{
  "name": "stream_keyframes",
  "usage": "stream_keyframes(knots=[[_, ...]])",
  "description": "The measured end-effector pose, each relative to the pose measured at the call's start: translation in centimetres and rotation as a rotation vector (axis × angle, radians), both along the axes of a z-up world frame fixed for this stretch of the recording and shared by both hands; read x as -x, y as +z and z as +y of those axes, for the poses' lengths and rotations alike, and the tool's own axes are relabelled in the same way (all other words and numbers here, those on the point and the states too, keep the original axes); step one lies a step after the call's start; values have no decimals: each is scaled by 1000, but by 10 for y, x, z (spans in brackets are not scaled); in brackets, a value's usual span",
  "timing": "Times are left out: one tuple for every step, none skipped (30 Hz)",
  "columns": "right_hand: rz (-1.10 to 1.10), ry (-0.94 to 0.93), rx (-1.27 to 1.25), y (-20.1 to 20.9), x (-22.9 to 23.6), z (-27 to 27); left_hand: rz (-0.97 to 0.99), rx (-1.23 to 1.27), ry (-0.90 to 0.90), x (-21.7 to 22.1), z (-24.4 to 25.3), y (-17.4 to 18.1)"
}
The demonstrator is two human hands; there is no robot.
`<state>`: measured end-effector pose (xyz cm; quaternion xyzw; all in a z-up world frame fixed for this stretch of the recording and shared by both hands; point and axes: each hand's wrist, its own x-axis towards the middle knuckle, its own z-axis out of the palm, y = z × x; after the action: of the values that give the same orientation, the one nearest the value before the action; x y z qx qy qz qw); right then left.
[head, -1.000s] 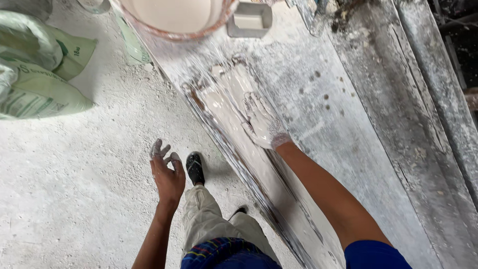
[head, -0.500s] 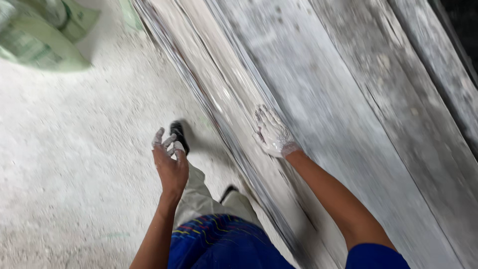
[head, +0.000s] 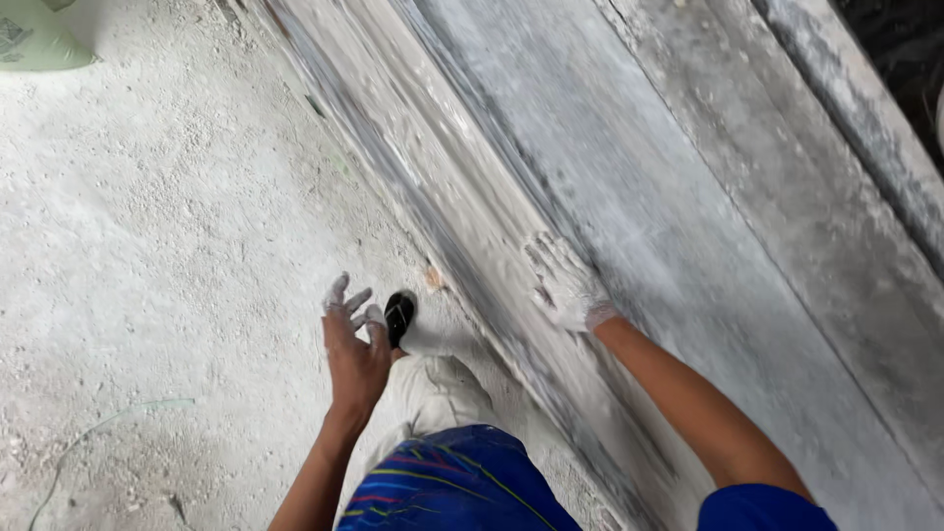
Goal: The person scoops plaster from a bucket using a trowel and spreads it along a long rectangular mold. They repeatedly smooth the surface with the trowel and their hands, then lay thin fibers over the wet plaster and press them in. The person continues to smooth and level the plaster along the mold's length.
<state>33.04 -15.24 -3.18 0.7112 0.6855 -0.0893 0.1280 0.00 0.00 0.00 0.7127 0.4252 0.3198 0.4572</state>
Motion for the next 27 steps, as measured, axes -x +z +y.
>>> stream_keyframes(knots=[[-48,22,30,-2,13,-38,15,52,-17,9,-29,2],[46,-27,5,-4,20,-69,31,104,-33,17,-55,3],[132,-77,-18,-5,18,-98,40,159,-49,26,-86,4],[216,-129,-42,-5,21,-131,14,136,-61,37,-120,7],[187,-131,-22,-2,24,-161,-19,110,-63,42,-149,12],[157,-133,-2,1,25,-190,-52,84,-66,46,-178,19],[132,-138,15,2,30,-221,-26,157,-75,53,-204,24],[137,-141,15,4,37,-255,0,230,-84,62,-232,30],[133,-140,-1,6,40,-284,17,288,-90,65,-254,33],[129,-138,-17,8,44,-314,36,221,-109,70,-278,36],[151,-146,-26,9,47,-341,55,149,-128,77,-298,39],[172,-154,-34,10,50,-369,74,77,-146,84,-317,41],[195,-163,-41,11,53,-398,92,72,-143,90,-336,40],[160,-153,-35,13,58,-428,111,67,-139,96,-355,39],[122,-140,-32,15,60,-455,126,59,-132,101,-374,38],[85,-128,-29,17,63,-482,106,59,-124,107,-394,37],[96,-129,-32,19,67,-508,84,59,-118,110,-414,35],[108,-131,-35,20,71,-535,62,59,-111,113,-436,34],[120,-135,-36,21,74,-563,60,88,-90,116,-459,33],[135,-116,-54,19,73,-585,58,116,-69,116,-483,30],[142,-122,-58,17,76,-615,62,154,-64,118,-510,28],[152,-125,-72,14,77,-644,42,139,-70,118,-539,26],[154,-135,-90,12,77,-674,24,126,-69,120,-571,24],[156,-139,-105,8,78,-703,6,113,-69,120,-603,23],[170,-133,-109,6,79,-733,-10,111,-75,119,-637,23],[175,-134,-105,5,81,-763,-25,110,-82,116,-669,23],[187,-138,-111,3,86,-791,-38,97,-92,117,-696,28]])
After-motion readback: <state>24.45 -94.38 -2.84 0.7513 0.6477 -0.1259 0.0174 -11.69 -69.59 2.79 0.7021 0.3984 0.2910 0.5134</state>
